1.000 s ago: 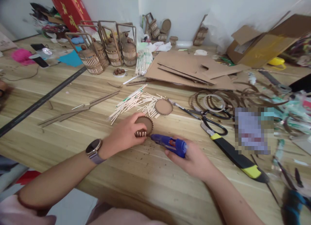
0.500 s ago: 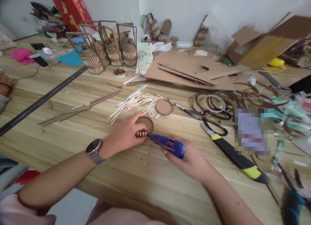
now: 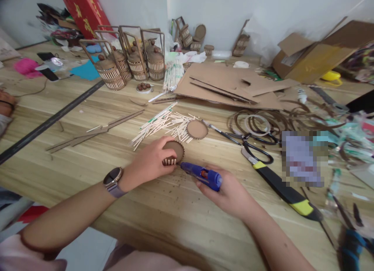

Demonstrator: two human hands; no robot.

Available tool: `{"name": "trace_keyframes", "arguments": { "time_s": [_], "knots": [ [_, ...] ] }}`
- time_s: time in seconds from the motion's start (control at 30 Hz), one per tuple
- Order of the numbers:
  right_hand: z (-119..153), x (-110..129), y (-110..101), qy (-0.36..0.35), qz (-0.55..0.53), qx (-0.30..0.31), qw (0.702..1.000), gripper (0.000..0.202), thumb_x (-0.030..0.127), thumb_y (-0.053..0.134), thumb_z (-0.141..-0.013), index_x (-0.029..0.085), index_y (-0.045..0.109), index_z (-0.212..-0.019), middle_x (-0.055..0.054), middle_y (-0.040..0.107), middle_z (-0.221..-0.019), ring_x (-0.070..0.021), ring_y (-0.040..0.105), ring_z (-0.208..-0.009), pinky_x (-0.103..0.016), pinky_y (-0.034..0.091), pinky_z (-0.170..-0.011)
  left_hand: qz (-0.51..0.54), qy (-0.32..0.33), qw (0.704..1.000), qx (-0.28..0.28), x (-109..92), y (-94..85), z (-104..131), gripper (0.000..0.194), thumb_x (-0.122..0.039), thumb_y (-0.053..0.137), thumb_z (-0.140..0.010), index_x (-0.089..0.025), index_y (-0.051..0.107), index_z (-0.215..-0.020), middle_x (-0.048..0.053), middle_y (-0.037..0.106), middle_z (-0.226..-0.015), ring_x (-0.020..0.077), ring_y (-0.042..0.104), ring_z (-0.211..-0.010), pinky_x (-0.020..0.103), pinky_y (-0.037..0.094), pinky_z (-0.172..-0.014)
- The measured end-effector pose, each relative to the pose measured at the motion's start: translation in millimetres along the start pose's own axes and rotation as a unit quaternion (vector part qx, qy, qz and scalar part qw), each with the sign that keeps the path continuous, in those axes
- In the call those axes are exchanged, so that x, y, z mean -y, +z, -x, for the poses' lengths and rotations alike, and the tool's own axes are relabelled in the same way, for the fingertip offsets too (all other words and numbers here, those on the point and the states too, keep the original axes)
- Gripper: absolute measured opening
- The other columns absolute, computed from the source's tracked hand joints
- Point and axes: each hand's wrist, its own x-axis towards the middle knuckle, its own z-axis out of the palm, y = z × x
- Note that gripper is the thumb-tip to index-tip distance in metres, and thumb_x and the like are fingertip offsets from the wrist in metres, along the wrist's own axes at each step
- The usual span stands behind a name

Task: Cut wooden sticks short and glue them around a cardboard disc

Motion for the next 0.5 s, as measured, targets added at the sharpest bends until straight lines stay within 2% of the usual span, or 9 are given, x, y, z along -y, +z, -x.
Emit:
{"name": "trace_keyframes", "arguments": {
  "time_s": [0.2, 0.4, 0.5],
  "knots": [
    [-1.2, -0.5, 0.3, -0.001, 0.006, 0.0, 1.0, 0.025, 0.04, 0.052, -0.087, 0.019, 0.061, -0.077, -0.002, 0.061, -0.066, -0.0153, 0.056, -0.058, -0.026, 0.045, -0.052, 0.005, -0.001, 1.0, 0.0, 0.2, -0.6, -0.8, 0.007, -0.023, 0.071, -0.079, -0.019, 0.069, -0.084, 0.009, 0.051, -0.134, 0.0283, 0.062, -0.103, 0.042, 0.053, -0.085],
    [-0.3, 0.4, 0.5, -0.003, 0.007, -0.009, 1.0, 0.023, 0.039, 0.054, -0.085, 0.02, 0.064, -0.077, -0.004, 0.067, -0.07, -0.0173, 0.061, -0.061, -0.027, 0.049, -0.056, 0.001, 0.001, 1.0, -0.001, -0.5, -1.0, -0.6, 0.006, -0.023, 0.07, -0.08, -0.019, 0.068, -0.084, 0.009, 0.05, -0.135, 0.0287, 0.062, -0.103, 0.043, 0.054, -0.084],
    [0.0, -3.7, 1.2, 0.024, -0.024, -0.054, 0.998, 0.025, 0.043, 0.059, -0.082, 0.02, 0.067, -0.085, -0.004, 0.071, -0.073, -0.02, 0.064, -0.063, -0.029, 0.051, -0.057, 0.002, 0.001, 1.0, 0.002, 0.2, -1.0, -0.7, 0.008, -0.024, 0.071, -0.08, -0.019, 0.069, -0.085, 0.009, 0.051, -0.135, 0.0286, 0.061, -0.105, 0.043, 0.053, -0.086]
  ]
}}
